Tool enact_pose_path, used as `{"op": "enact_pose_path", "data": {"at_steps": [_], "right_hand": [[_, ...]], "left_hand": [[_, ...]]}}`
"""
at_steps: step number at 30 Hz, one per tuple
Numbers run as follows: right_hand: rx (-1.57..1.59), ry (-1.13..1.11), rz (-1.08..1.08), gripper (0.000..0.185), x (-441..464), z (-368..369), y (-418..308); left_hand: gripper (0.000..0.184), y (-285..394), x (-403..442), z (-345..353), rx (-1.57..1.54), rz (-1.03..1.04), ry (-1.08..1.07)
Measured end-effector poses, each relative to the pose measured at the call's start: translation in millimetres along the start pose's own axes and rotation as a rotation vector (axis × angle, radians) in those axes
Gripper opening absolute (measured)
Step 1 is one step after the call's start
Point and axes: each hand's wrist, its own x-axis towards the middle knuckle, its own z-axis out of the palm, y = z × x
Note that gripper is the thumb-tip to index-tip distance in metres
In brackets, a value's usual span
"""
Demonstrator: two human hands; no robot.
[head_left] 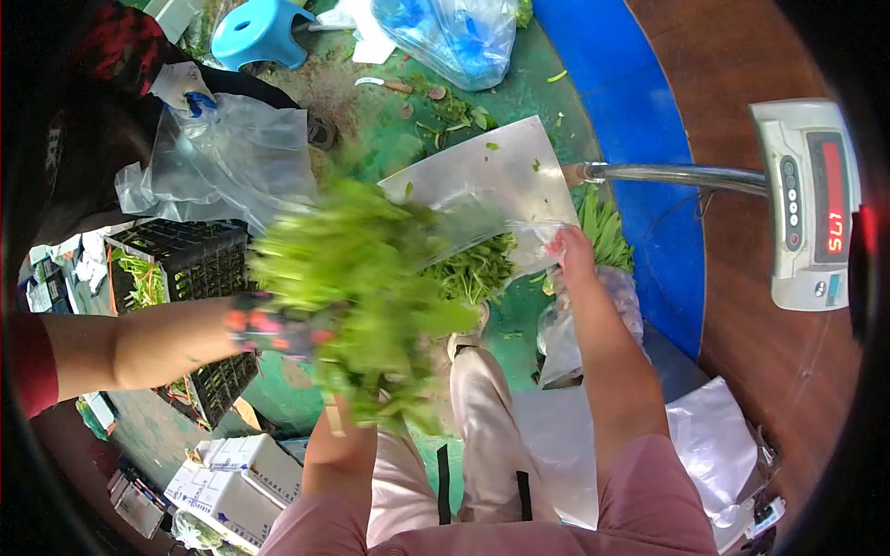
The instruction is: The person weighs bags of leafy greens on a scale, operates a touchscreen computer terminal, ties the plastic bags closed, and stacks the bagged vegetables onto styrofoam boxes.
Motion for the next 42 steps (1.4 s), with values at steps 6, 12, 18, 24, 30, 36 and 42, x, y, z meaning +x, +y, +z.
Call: {"op": "enact_pose_path", "data": {"at_steps": [6, 12, 18, 24, 30, 36, 42], "right_hand": [[-0.293, -0.099, 0.19, 0.017, -38, 27, -56], [-0.232, -0.101, 0.249, 0.017, -35, 23, -63], [-0.19, -0.129, 0.325, 0.018, -32, 13, -59], [-0.22, -0.114, 0.341, 0.014, -33, 5, -59], [-0.291, -0.188, 0.307, 0.013, -40, 0, -57], [-0.347, -0.163, 0.19, 0.015, -53, 12, -54], [-0.224, -0.12, 0.112, 0.014, -79, 16, -72]], "left_hand": [[0.021, 44, -20, 11, 0.026, 0.012, -0.103], [0.036, 30, 1, -6, 0.064, 0.083, -0.255], [0.044, 41, -24, 23, -0.052, 0.084, -0.171], [0.026, 33, -15, 1, -0.159, 0.025, -0.319], [0.029, 57, -47, 41, -0.25, -0.092, -0.282], [0.031, 53, -43, 46, -0.063, 0.122, -0.269], [0.032, 63, -85, 66, 0.052, 0.076, -0.291]]}}
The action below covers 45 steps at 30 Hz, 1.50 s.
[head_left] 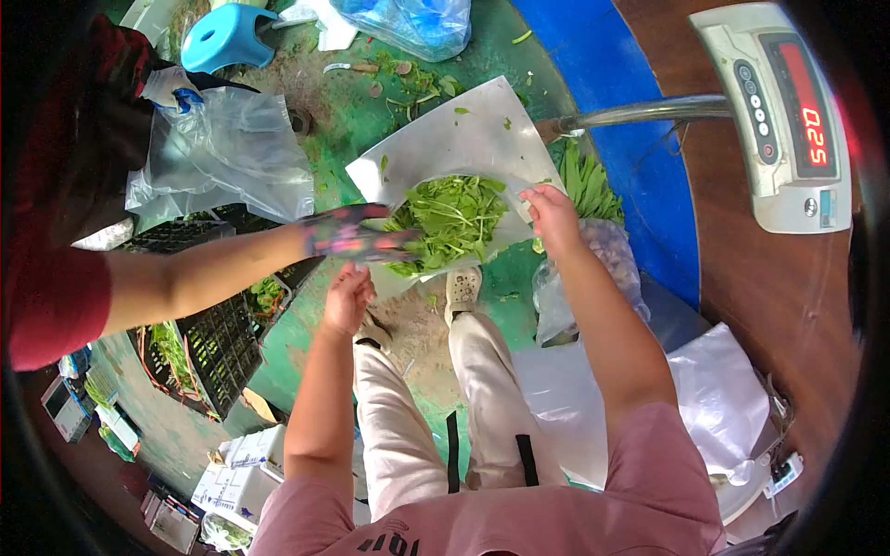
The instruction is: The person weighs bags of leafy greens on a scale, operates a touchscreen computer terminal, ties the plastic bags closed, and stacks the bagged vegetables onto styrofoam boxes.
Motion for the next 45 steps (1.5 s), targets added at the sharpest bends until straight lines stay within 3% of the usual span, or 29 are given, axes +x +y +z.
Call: {"op": "enact_pose_path", "data": {"at_steps": [1, 5, 7, 11, 15, 22, 25, 28, 33, 36, 37, 38, 39, 40, 45], "right_hand": [[0.025, 0.02, -0.031, 0.013, -7, 0, -6], [0.187, 0.067, -0.305, 0.011, -18, -19, -18], [0.185, 0.149, -0.384, 0.01, -5, -32, -5], [0.084, 0.139, -0.21, 0.01, 29, -34, 28], [0.071, 0.118, -0.19, 0.009, 48, -16, 33], [-0.104, 0.127, -0.31, 0.01, 14, 1, -21], [-0.028, 0.041, -0.318, 0.008, 47, -7, 5], [-0.059, 0.127, -0.256, 0.007, 75, -17, 35], [-0.036, 0.101, -0.225, 0.008, 75, -23, 54], [-0.33, 0.151, -0.236, 0.018, 103, -44, 105], [-0.489, 0.179, -0.299, 0.021, 96, -43, 101], [-0.552, 0.233, -0.366, 0.013, 81, -38, 87], [-0.545, 0.258, -0.38, 0.021, 74, -36, 82], [-0.53, 0.286, -0.354, 0.03, 68, -35, 79], [-0.588, 0.417, -0.354, 0.036, 33, -34, 49]], "left_hand": [[0.033, 3, -4, 6, -0.036, -0.035, -0.002], [0.031, 28, -23, 38, 0.085, 0.212, -0.054], [0.031, 29, -12, 34, 0.057, 0.14, -0.02], [0.028, 4, 48, 10, 0.063, -0.017, 0.133], [0.026, -6, 92, -5, -0.134, 0.034, 0.187], [0.025, 44, 53, 39, 0.131, 0.024, 0.185], [0.027, 36, 74, 37, 0.199, 0.041, 0.187], [0.027, 4, 107, 10, 0.389, 0.036, 0.269], [0.028, -19, 103, 1, 0.33, 0.08, 0.304], [0.035, -22, 90, 1, 0.441, 0.109, 0.332], [0.038, -34, 94, -6, 0.34, 0.144, 0.344], [0.042, -46, 100, -14, 0.351, 0.181, 0.38], [0.047, -38, 93, -5, 0.378, 0.157, 0.327], [0.049, -41, 91, 4, 0.361, 0.2, 0.439], [0.046, -40, 71, 19, 0.457, 0.239, 0.522]]}}
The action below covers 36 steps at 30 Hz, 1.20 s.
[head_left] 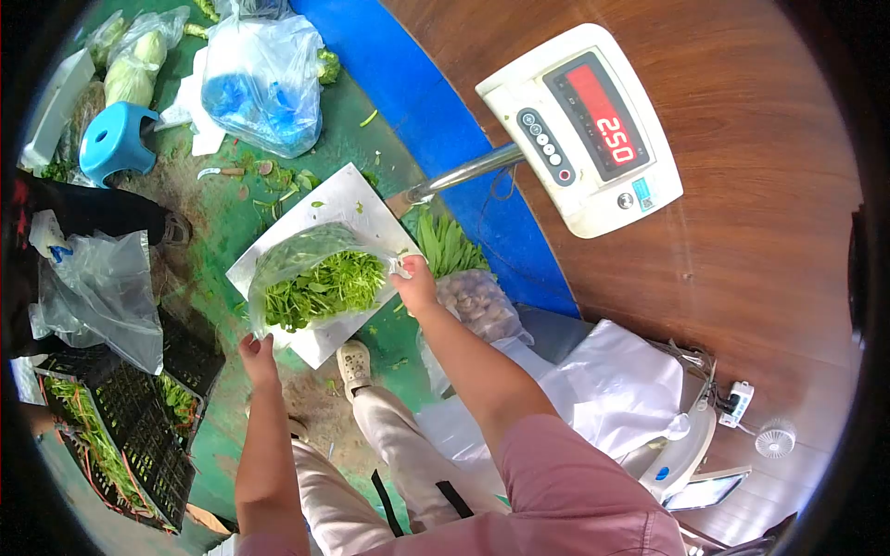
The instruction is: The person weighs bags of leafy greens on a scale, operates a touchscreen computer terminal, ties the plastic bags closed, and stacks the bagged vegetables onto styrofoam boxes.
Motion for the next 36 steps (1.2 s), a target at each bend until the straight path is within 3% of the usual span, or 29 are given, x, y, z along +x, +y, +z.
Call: {"op": "enact_pose_path", "data": {"at_steps": [6, 8, 9, 12, 15, 16, 19, 23, 27, 28, 29, 31, 33, 36], "right_hand": [[0.067, 0.083, -0.043, 0.037, -17, -23, -7], [-0.048, 0.117, -0.187, 0.033, -25, -31, -7], [0.045, 0.014, -0.147, 0.032, -30, -33, -10], [0.103, -0.206, -0.12, 0.034, -41, -14, -19], [-0.046, -0.273, -0.219, 0.04, -53, 26, -11], [-0.099, -0.317, -0.187, 0.05, -52, 41, -10], [-0.354, -0.236, -0.244, 0.061, -45, 78, -26], [-0.755, -0.187, -0.112, 0.084, -10, 115, -25], [-0.985, -0.405, 0.135, 0.097, 4, 125, -37], [-1.006, -0.417, 0.151, 0.099, 4, 126, -40], [-1.025, -0.427, 0.17, 0.101, 5, 130, -39], [-0.941, -0.393, 0.135, 0.097, 12, 140, -19], [-0.826, -0.388, 0.114, 0.095, 21, 150, 9], [-0.799, -0.417, 0.127, 0.078, 21, 143, 11]], "left_hand": [[0.053, -32, 3, -11, -0.015, 0.109, 0.081], [0.053, -63, 15, -19, 0.003, 0.166, 0.114], [0.052, -51, 4, -24, 0.172, 0.175, 0.152], [0.05, -68, -3, -35, 0.136, 0.191, 0.112], [0.051, -77, -18, -39, 0.092, 0.121, 0.105], [0.052, -80, -22, -40, 0.085, 0.125, 0.095], [0.056, -72, -31, -43, 0.089, 0.15, 0.072], [0.066, -46, -21, -20, 0.199, 0.254, 0.039], [0.05, -17, 1, 9, 0.322, 0.365, -0.024], [0.031, -22, 11, 12, 0.28, 0.266, -0.101], [0.027, -28, 19, 14, 0.147, 0.231, -0.155], [0.02, -27, 27, 18, -0.12, 0.168, -0.262], [0.012, -20, 21, 15, -0.163, 0.163, -0.337], [0.009, -14, 5, 10, -0.252, 0.144, -0.438]]}}
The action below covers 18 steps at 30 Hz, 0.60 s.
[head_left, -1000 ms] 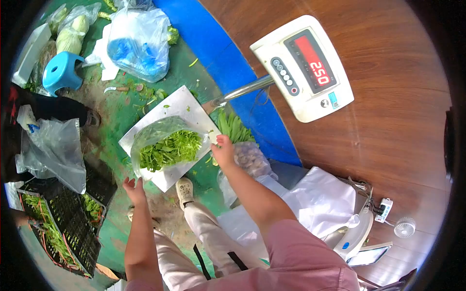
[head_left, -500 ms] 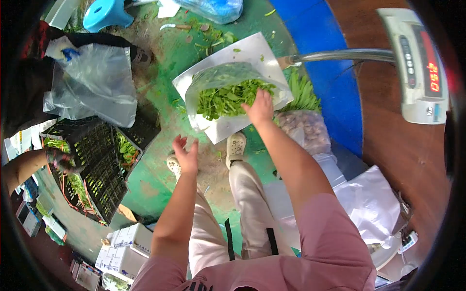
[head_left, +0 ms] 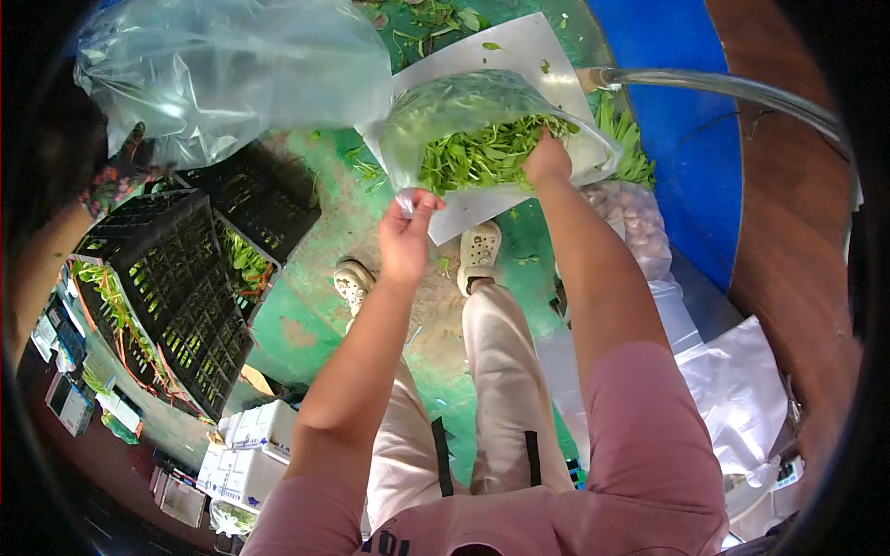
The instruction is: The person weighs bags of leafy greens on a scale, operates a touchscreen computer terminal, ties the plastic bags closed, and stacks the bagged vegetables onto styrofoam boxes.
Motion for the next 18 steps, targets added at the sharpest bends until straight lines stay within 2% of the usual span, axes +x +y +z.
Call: {"op": "enact_pose_path", "data": {"at_steps": [2, 8, 12, 16, 18], "right_hand": [[0.015, 0.001, 0.041, 0.069, 0, -8, -3], [0.252, 0.011, -0.067, 0.049, -7, -26, 16], [0.88, -0.231, 0.186, 0.04, -29, -35, 23], [1.173, -0.374, 0.311, 0.043, -66, -61, 12], [1.191, -0.405, 0.333, 0.042, -74, -61, 12]], "left_hand": [[0.009, 4, -8, 2, -0.029, -0.03, 0.018], [0.009, 18, -13, 4, 0.016, -0.074, 0.118], [0.008, 10, -11, 3, 0.048, -0.038, 0.186], [0.014, 14, -12, 4, 0.2, -0.051, 0.243], [0.022, 22, -15, 4, 0.27, -0.018, 0.271]]}}
